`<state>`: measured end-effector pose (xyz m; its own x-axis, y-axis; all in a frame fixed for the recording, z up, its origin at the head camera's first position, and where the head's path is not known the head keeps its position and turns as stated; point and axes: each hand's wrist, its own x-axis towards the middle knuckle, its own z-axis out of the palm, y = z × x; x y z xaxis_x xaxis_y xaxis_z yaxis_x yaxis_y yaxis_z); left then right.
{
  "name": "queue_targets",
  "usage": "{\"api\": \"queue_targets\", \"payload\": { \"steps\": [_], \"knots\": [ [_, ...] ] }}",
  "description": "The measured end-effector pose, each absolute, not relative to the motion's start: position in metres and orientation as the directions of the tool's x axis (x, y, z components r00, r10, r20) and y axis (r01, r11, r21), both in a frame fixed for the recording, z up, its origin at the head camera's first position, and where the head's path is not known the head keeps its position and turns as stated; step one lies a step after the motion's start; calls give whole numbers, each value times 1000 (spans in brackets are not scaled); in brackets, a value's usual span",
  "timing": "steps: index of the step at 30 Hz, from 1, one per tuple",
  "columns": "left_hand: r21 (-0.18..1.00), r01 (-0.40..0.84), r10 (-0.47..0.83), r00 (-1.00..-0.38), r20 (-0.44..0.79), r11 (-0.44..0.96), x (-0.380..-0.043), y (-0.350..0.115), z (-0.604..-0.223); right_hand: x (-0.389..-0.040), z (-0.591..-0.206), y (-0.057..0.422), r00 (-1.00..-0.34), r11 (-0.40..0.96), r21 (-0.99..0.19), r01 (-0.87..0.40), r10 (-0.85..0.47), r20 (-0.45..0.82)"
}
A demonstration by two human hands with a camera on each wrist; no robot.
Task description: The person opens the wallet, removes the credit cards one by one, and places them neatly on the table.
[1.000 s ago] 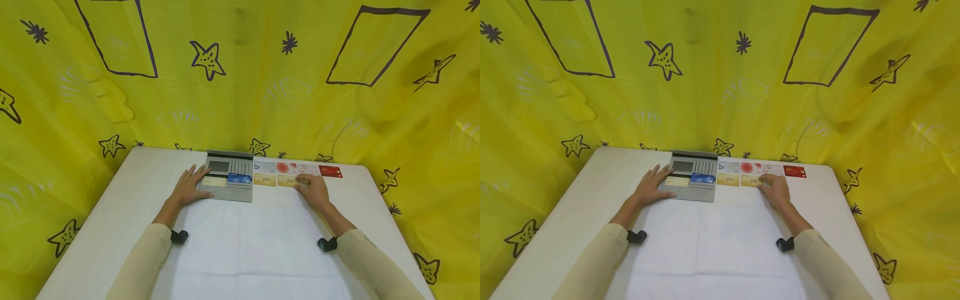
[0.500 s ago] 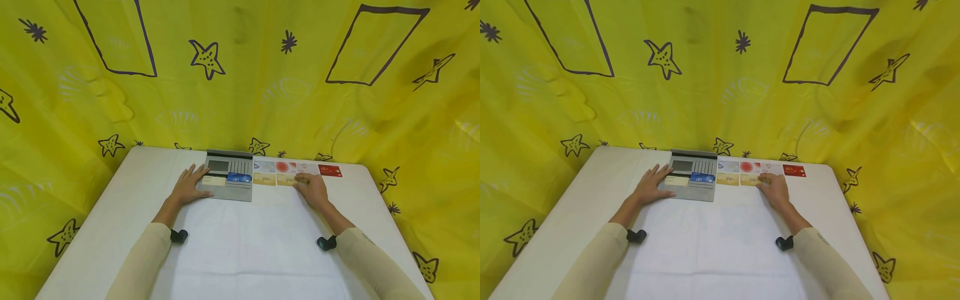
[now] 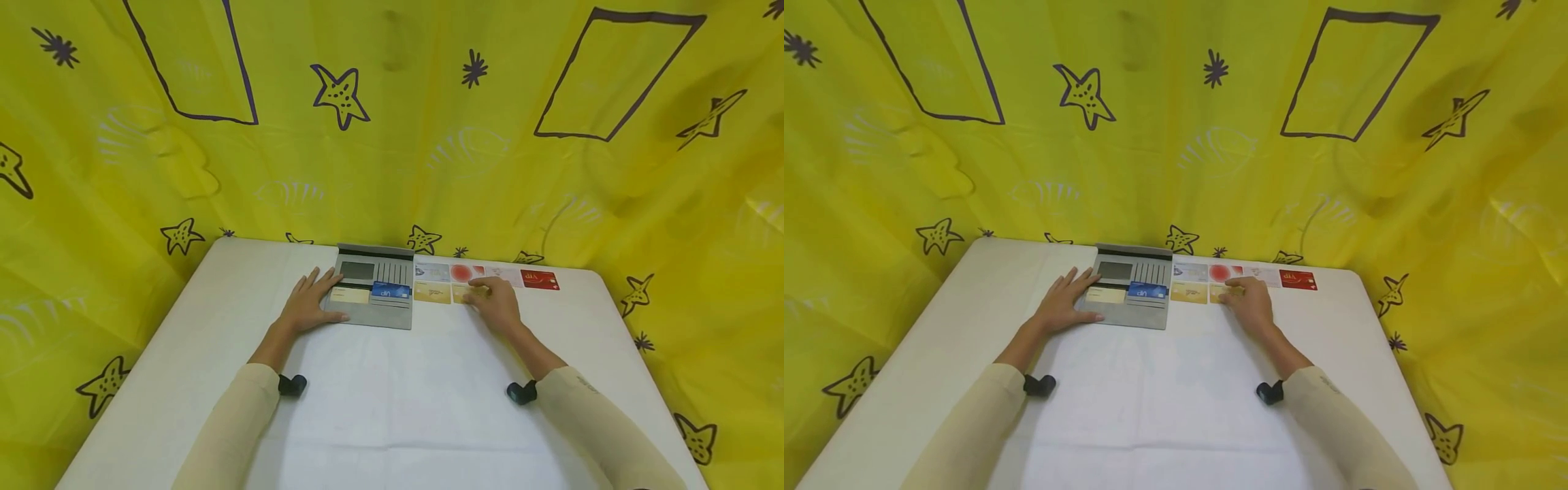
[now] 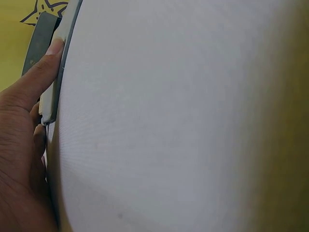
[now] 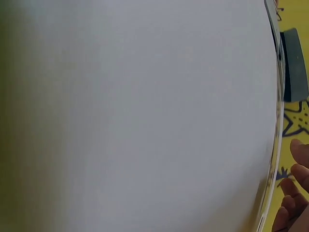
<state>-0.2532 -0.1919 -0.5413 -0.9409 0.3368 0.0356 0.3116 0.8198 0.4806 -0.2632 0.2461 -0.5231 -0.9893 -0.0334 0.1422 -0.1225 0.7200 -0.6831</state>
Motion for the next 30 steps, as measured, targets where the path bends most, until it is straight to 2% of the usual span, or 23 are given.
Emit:
{"api": "queue_targets", "payload": {
  "steps": [19, 30],
  "knots": [
    [477, 318, 337, -940, 47, 820, -257, -192, -540, -284, -515, 166, -976, 688, -693, -215, -175, 129],
    [471, 310, 333, -942, 36, 826, -255, -191, -544, -286, -519, 136, -971, 656, -724, -212, -224, 82]
  ]
}}
